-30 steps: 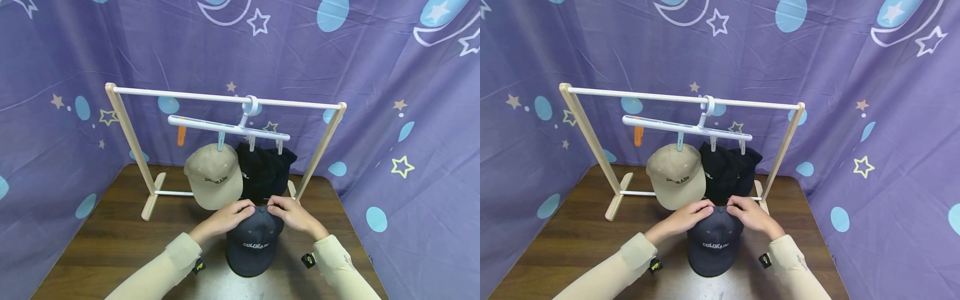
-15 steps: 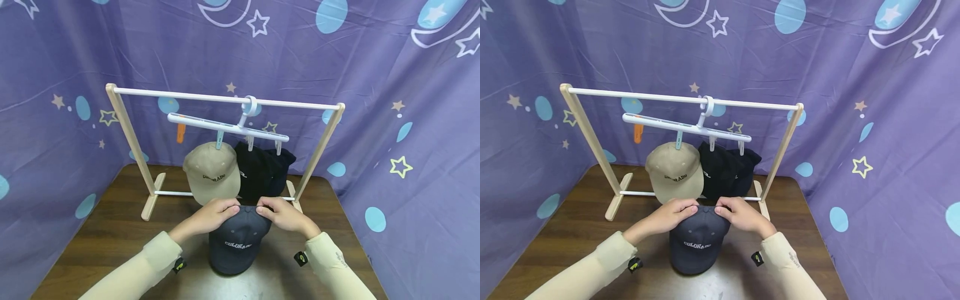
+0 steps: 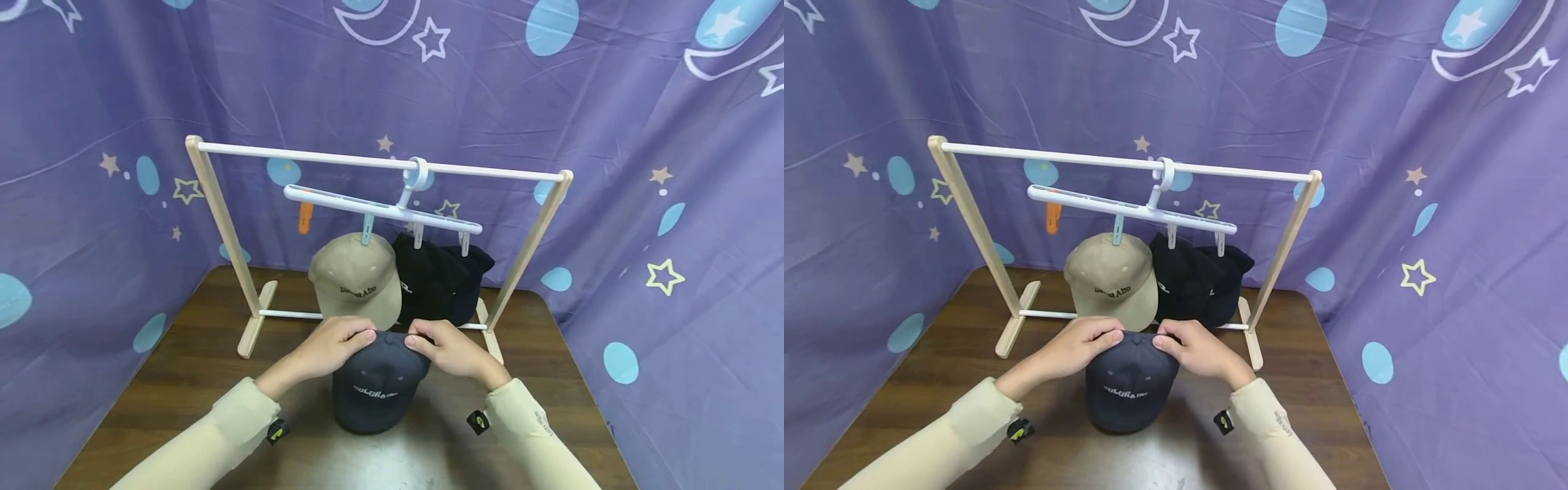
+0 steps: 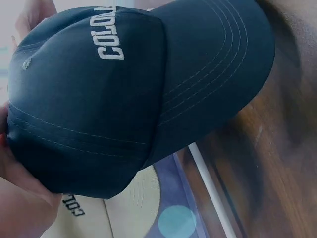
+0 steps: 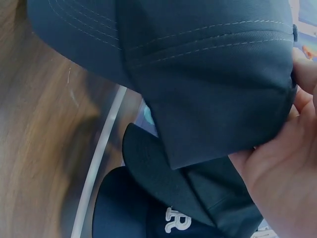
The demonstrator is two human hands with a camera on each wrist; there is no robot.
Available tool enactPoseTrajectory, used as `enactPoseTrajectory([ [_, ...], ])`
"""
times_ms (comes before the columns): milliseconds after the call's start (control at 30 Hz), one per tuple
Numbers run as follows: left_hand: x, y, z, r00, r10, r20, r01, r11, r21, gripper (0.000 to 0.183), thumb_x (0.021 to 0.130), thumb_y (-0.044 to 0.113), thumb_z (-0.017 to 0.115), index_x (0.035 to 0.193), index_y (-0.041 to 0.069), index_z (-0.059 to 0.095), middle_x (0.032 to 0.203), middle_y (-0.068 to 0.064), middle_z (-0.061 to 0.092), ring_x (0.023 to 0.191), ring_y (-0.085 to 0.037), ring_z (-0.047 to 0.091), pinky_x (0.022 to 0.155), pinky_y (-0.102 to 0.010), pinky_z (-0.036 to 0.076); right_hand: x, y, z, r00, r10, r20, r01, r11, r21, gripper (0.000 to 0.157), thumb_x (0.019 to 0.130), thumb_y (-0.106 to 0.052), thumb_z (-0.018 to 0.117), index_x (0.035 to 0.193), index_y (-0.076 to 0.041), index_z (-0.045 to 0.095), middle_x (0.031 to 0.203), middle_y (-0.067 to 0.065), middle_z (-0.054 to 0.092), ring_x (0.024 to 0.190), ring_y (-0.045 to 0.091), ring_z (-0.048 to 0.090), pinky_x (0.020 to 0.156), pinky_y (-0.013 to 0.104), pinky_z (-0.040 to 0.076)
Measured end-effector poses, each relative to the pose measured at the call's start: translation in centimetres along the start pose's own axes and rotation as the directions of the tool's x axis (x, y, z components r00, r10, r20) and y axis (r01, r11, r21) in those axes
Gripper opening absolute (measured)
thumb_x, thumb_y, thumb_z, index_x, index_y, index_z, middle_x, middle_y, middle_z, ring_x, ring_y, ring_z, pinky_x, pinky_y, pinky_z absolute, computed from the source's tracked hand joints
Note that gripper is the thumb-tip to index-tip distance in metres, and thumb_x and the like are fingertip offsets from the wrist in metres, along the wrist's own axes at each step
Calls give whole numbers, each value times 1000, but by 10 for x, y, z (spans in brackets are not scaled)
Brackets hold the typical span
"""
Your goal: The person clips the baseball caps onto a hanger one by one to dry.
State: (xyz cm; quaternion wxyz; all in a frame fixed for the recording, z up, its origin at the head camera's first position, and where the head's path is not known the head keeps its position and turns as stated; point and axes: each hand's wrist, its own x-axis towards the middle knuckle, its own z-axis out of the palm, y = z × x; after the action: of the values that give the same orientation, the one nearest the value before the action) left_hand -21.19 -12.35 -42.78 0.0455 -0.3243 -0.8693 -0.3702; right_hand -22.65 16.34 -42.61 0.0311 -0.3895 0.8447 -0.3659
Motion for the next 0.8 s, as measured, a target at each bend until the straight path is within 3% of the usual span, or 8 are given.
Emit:
enactPoseTrajectory([
  [367, -12, -5, -23, 998, -41, -46, 41, 999, -1, 18, 109, 33, 60, 95, 36, 71, 89, 20, 65, 85, -7, 61, 80, -34, 49, 7, -9, 10, 1000, -20, -24, 20, 1000, 9, 22, 111, -26, 58, 91, -21, 64, 77, -14, 48, 75, 5, 52, 70, 26, 44],
  [800, -28, -15, -58, 993, -28, -118, 27, 1000, -12, 19, 110, 23, 59, 96, 31, 71, 88, 15, 63, 83, -9, 60, 77, -30, 47, 38, -34, 21, 994, -61, -93, 59, 998, -19, 21, 110, -23, 59, 90, -18, 64, 76, -12, 47, 73, 6, 50, 68, 26, 42],
])
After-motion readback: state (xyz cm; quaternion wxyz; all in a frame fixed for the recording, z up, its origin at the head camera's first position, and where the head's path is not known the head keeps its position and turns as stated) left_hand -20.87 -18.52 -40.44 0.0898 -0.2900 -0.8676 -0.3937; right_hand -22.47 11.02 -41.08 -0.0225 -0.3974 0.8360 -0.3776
